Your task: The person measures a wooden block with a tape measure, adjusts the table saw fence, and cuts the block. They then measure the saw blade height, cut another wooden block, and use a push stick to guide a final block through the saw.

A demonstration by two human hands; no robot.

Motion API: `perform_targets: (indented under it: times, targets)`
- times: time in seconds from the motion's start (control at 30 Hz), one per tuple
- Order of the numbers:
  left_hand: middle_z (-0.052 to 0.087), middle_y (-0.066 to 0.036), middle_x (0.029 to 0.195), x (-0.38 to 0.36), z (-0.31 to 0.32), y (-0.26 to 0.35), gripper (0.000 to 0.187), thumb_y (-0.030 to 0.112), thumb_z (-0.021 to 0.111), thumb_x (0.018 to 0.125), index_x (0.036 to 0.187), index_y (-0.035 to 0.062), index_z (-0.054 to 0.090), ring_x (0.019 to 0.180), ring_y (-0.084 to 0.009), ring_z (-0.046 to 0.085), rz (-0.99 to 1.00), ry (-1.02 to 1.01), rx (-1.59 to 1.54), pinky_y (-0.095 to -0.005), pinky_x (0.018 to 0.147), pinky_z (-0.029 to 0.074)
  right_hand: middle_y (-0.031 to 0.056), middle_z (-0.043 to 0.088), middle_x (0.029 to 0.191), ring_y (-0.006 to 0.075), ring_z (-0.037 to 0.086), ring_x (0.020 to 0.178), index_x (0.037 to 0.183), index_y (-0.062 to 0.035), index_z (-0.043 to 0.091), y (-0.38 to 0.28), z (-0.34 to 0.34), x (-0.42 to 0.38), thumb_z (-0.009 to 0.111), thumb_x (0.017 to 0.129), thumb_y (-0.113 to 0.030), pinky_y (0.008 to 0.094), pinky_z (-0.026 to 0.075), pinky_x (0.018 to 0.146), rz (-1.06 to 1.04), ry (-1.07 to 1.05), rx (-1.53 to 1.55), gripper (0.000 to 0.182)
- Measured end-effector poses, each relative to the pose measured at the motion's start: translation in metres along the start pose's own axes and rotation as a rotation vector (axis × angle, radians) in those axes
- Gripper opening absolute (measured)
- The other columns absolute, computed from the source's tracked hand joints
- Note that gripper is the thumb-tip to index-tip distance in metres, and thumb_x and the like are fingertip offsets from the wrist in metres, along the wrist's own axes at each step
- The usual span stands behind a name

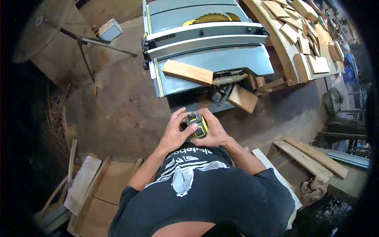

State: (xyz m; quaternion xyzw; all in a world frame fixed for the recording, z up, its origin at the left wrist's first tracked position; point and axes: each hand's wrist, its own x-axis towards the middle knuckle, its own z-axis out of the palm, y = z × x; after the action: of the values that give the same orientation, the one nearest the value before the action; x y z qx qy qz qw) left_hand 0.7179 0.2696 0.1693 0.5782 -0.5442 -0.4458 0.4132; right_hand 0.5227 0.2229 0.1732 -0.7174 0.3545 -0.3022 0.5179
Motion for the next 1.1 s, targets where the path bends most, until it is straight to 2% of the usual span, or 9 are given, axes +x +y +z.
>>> perform_targets:
  times: [0.1, 0.23, 0.4, 0.53, 0.6, 0.67, 0.8, 0.87, 1.1]
  targets:
    - [0.065, -0.008, 0.102, 0.026, -0.018, 0.019, 0.04, 0.022, 0.084, 0.082, 0.11, -0.0008, 0.067, 0.082, -0.0124, 0.062, -0.201, -0.211, -0.037, -0.0297, 0.075, 0.053, 0.0214, 0.055, 0.118, 0.0386, 0.054, 0.114, 0.135, -0.0018, 0.047, 0.007, -0.001, -0.006, 0.083, 0.061, -0.028, 0.0456, 0.045, 0.099, 0.101, 0.017, -0.013, 0.087]
    - [0.064, -0.002, 0.08, 0.05, -0.02, 0.036, 0.036, 0.021, 0.084, 0.082, 0.103, -0.0031, 0.067, 0.07, -0.0073, 0.057, -0.217, -0.328, 0.034, -0.0275, 0.063, 0.049, 0.0213, 0.056, 0.12, 0.0395, 0.054, 0.112, 0.141, -0.0018, 0.043, -0.002, 0.0, -0.01, 0.08, 0.06, -0.024, 0.0456, 0.046, 0.099, 0.127, 0.117, -0.075, 0.091]
    - [0.061, 0.002, 0.079, 0.088, -0.02, 0.033, 0.026, 0.016, 0.082, 0.083, 0.097, 0.0008, 0.067, 0.069, -0.0049, 0.053, -0.229, -0.572, -0.003, -0.0236, 0.062, 0.045, 0.0204, 0.057, 0.119, 0.0392, 0.054, 0.11, 0.142, -0.0051, 0.044, -0.011, 0.008, -0.02, 0.081, 0.06, -0.025, 0.0457, 0.047, 0.096, 0.235, 0.273, -0.032, 0.092]
    - [0.057, 0.007, 0.079, 0.137, -0.034, 0.038, 0.018, 0.015, 0.077, 0.087, 0.097, 0.0072, 0.065, 0.071, -0.0031, 0.051, -0.406, -0.6, -0.42, -0.0213, 0.064, 0.043, 0.0188, 0.059, 0.121, 0.0385, 0.055, 0.11, 0.142, -0.0091, 0.045, -0.021, 0.026, -0.031, 0.082, 0.061, -0.03, 0.0462, 0.047, 0.096, 0.35, 0.4, -0.087, 0.091]
    - [0.065, -0.003, 0.09, 0.182, -0.05, 0.027, 0.034, 0.025, 0.08, 0.084, 0.107, 0.0044, 0.065, 0.078, -0.0127, 0.06, -0.093, -0.561, -0.158, -0.0288, 0.073, 0.05, 0.0177, 0.06, 0.122, 0.038, 0.055, 0.112, 0.141, -0.0102, 0.048, -0.015, 0.047, -0.042, 0.082, 0.062, -0.033, 0.0472, 0.047, 0.096, 0.563, 0.473, -0.205, 0.089]
    - [0.066, -0.012, 0.104, 0.22, -0.058, 0.014, 0.056, 0.034, 0.083, 0.079, 0.121, 0.0031, 0.061, 0.086, -0.0262, 0.064, 0.815, -0.341, 0.485, -0.0385, 0.079, 0.052, 0.0163, 0.061, 0.12, 0.0376, 0.056, 0.113, 0.139, -0.0132, 0.051, -0.025, 0.06, -0.035, 0.08, 0.064, -0.037, 0.0475, 0.048, 0.097, 0.768, 0.52, -0.286, 0.084]
    - [0.062, -0.017, 0.114, 0.255, -0.068, -0.028, 0.075, 0.038, 0.085, 0.074, 0.134, 0.0044, 0.054, 0.099, -0.0347, 0.061, 0.844, -0.528, 0.657, -0.0444, 0.085, 0.052, 0.0217, 0.063, 0.118, 0.0398, 0.059, 0.11, 0.14, -0.0114, 0.052, -0.068, 0.081, 0.008, 0.082, 0.063, -0.036, 0.0466, 0.047, 0.097, 1.082, 0.657, -0.328, 0.086]
    - [0.061, -0.018, 0.118, 0.257, -0.067, -0.016, 0.078, 0.034, 0.082, 0.075, 0.14, 0.0054, 0.048, 0.108, -0.0381, 0.06, 0.659, -0.68, 0.798, -0.0465, 0.09, 0.051, 0.0216, 0.064, 0.118, 0.0403, 0.059, 0.11, 0.14, -0.0124, 0.051, -0.072, 0.095, 0.028, 0.081, 0.064, -0.037, 0.0476, 0.047, 0.097, 1.182, 0.691, -0.352, 0.086]
    - [0.059, -0.017, 0.106, 0.251, -0.062, -0.03, 0.082, 0.026, 0.082, 0.071, 0.142, 0.0054, 0.047, 0.096, -0.0361, 0.059, 0.772, -0.593, 0.725, -0.0462, 0.084, 0.051, 0.019, 0.064, 0.117, 0.0393, 0.059, 0.113, 0.14, -0.0162, 0.052, -0.08, 0.122, 0.079, 0.075, 0.067, -0.041, 0.0513, 0.049, 0.096, 1.309, 0.715, -0.483, 0.08]
